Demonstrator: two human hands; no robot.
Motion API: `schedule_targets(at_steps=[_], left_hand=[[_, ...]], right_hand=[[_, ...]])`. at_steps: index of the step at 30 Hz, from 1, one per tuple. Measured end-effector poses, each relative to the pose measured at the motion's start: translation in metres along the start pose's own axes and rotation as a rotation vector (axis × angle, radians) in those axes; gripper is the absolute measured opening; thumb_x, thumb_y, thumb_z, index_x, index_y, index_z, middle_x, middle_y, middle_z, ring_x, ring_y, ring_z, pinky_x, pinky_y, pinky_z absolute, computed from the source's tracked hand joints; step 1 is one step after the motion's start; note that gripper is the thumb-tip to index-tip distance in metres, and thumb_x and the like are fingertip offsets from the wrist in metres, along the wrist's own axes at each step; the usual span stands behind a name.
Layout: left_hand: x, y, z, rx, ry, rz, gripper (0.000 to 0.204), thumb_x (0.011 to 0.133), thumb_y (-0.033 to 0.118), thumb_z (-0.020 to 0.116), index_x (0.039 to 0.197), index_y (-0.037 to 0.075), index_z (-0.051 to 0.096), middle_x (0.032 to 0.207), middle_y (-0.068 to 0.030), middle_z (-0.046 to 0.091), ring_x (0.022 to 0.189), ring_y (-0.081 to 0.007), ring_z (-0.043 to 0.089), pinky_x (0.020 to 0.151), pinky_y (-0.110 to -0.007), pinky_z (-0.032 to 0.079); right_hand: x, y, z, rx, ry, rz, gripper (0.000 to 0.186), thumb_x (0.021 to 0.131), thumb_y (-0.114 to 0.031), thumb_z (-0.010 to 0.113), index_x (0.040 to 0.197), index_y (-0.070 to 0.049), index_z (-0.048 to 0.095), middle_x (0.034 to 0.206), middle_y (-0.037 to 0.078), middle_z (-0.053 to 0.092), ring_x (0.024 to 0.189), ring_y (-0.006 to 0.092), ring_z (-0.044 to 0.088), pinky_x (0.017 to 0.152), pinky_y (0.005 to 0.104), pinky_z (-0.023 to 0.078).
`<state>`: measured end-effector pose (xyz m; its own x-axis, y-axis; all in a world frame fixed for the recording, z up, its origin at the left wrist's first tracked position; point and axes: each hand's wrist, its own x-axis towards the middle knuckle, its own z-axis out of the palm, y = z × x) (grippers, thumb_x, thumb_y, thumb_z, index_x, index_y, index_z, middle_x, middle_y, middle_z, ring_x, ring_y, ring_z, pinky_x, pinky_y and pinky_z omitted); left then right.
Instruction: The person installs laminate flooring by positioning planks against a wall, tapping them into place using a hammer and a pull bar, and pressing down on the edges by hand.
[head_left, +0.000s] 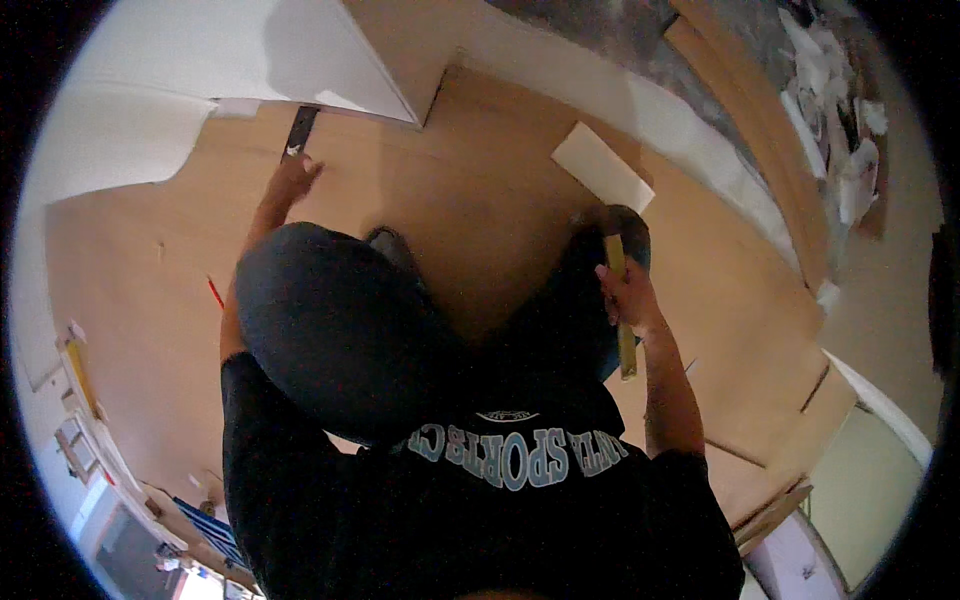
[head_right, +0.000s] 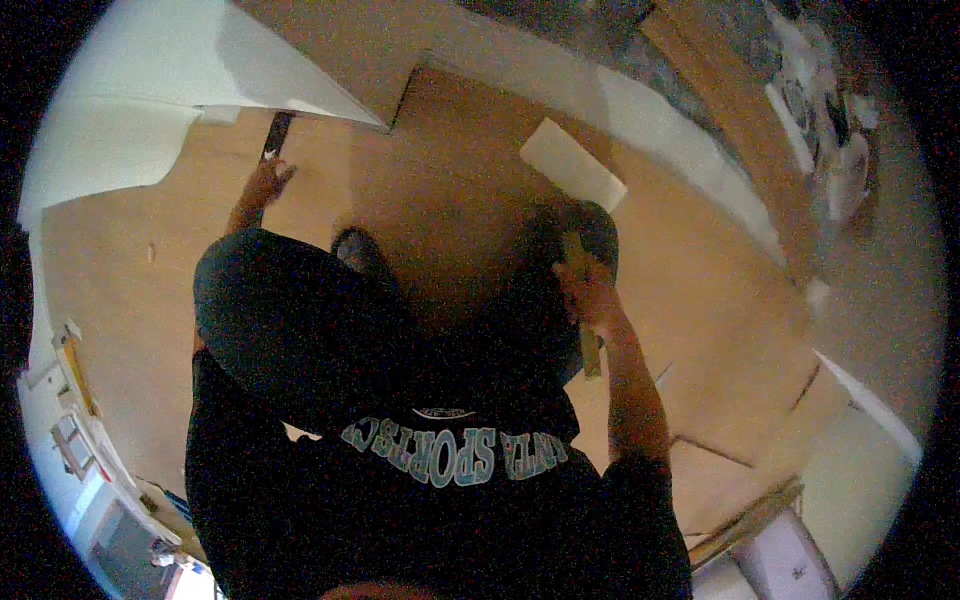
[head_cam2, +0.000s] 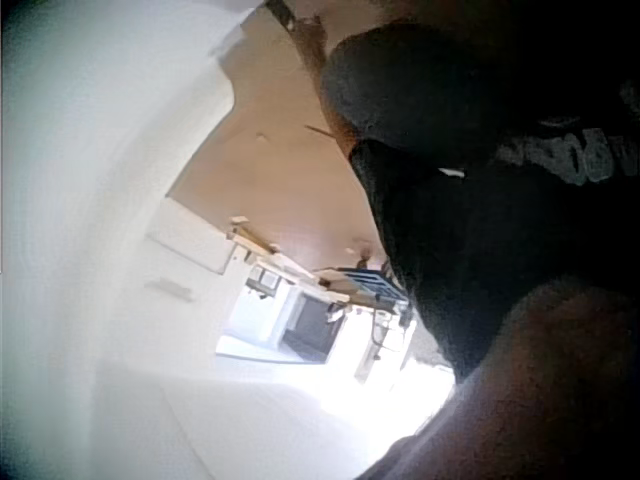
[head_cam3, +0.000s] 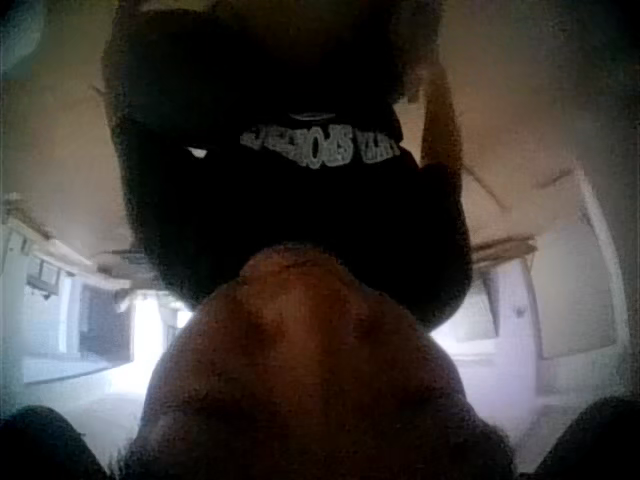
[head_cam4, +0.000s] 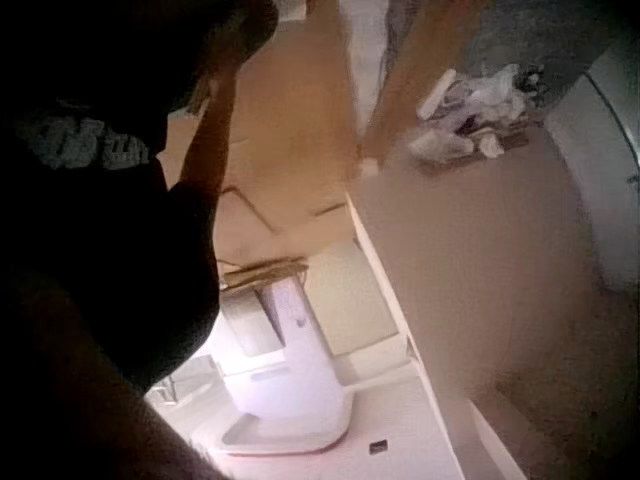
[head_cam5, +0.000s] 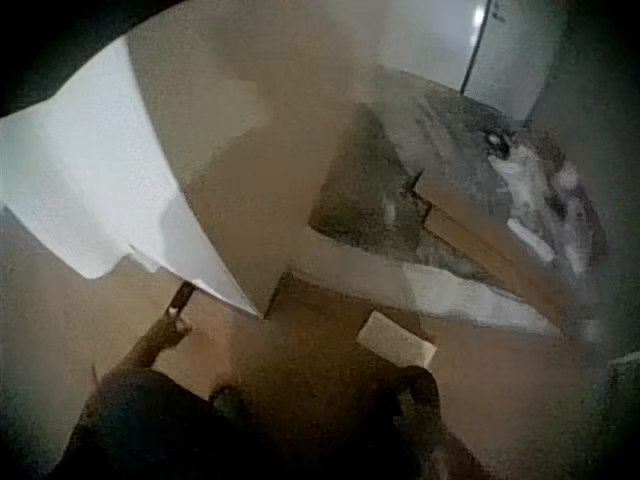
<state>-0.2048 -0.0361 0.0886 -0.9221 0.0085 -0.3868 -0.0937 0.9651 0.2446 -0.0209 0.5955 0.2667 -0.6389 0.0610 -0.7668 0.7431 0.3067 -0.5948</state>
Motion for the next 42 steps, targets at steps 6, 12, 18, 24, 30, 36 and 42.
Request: schedule_targets(at_steps=[6, 12, 18, 24, 30, 36, 42], left_hand=[[-0.085, 0.139, 0.059, -0.760, -0.677, 0.219, 0.033, 0.104, 0.033, 0.057, 0.111, 0.002, 0.068, 0.097, -0.0068, 0.069, 0.089, -0.0170, 0.062, 0.080, -0.032, 0.050], [-0.118, 0.259, 0.050, -0.500, -0.919, 0.297, 0.040, 0.101, 0.040, 0.058, 0.114, 0.003, 0.067, 0.103, -0.0106, 0.068, 0.096, -0.0206, 0.063, 0.087, -0.037, 0.051], [-0.079, 0.361, 0.043, -0.225, -0.825, 0.704, 0.041, 0.096, 0.036, 0.062, 0.120, 0.003, 0.065, 0.117, -0.0137, 0.064, 0.107, -0.0270, 0.060, 0.093, -0.043, 0.049], [-0.034, 0.449, 0.060, 0.041, -0.380, 0.948, 0.046, 0.091, 0.032, 0.067, 0.126, 0.002, 0.062, 0.130, -0.0168, 0.060, 0.118, -0.0335, 0.058, 0.099, -0.049, 0.046], [0.020, 0.464, 0.087, 0.274, 0.185, 1.050, 0.085, 0.077, 0.043, 0.080, 0.145, 0.005, 0.047, 0.147, -0.0160, 0.048, 0.138, -0.0366, 0.042, 0.112, -0.056, 0.034], [0.057, 0.499, 0.113, 0.262, 0.284, 1.040, 0.109, 0.062, 0.050, 0.088, 0.151, 0.008, 0.041, 0.146, -0.0150, 0.048, 0.139, -0.0348, 0.040, 0.113, -0.057, 0.031], [0.111, 0.525, 0.103, 0.475, 0.115, 1.124, 0.105, 0.060, 0.039, 0.091, 0.149, 0.010, 0.044, 0.143, -0.0136, 0.050, 0.137, -0.0357, 0.041, 0.111, -0.060, 0.032]], right_hand=[[0.007, 0.017, -0.020, -0.025, -0.016, -0.079, 0.031, 0.096, -0.036, 0.068, 0.103, -0.008, 0.055, 0.064, 0.002, 0.050, 0.045, 0.0124, 0.048, 0.043, 0.0292, 0.043], [0.007, 0.003, -0.027, 0.009, -0.178, -0.286, 0.035, 0.094, -0.035, 0.070, 0.105, -0.005, 0.055, 0.063, 0.003, 0.054, 0.047, 0.0152, 0.053, 0.045, 0.0312, 0.044], [-0.010, -0.007, -0.031, 0.144, -0.150, -0.240, 0.034, 0.095, -0.032, 0.069, 0.105, -0.004, 0.054, 0.062, 0.005, 0.057, 0.045, 0.0160, 0.054, 0.044, 0.0316, 0.044], [-0.022, 0.065, -0.044, 0.263, 0.176, -0.122, 0.030, 0.093, -0.025, 0.073, 0.104, -0.005, 0.054, 0.064, 0.005, 0.057, 0.045, 0.0150, 0.053, 0.042, 0.0295, 0.043], [-0.053, 0.150, -0.062, 0.416, 0.358, -0.026, 0.023, 0.093, -0.021, 0.071, 0.103, -0.007, 0.057, 0.071, 0.003, 0.058, 0.050, 0.0136, 0.057, 0.039, 0.0268, 0.045], [-0.067, 0.173, -0.075, 0.618, 0.435, 0.124, 0.021, 0.097, -0.026, 0.065, 0.096, -0.008, 0.054, 0.065, 0.002, 0.055, 0.041, 0.0131, 0.050, 0.035, 0.0273, 0.042], [-0.037, 0.179, -0.096, 0.599, 0.355, 0.219, 0.022, 0.098, -0.026, 0.064, 0.089, -0.014, 0.049, 0.060, -0.001, 0.049, 0.039, 0.0112, 0.046, 0.032, 0.0280, 0.039]])
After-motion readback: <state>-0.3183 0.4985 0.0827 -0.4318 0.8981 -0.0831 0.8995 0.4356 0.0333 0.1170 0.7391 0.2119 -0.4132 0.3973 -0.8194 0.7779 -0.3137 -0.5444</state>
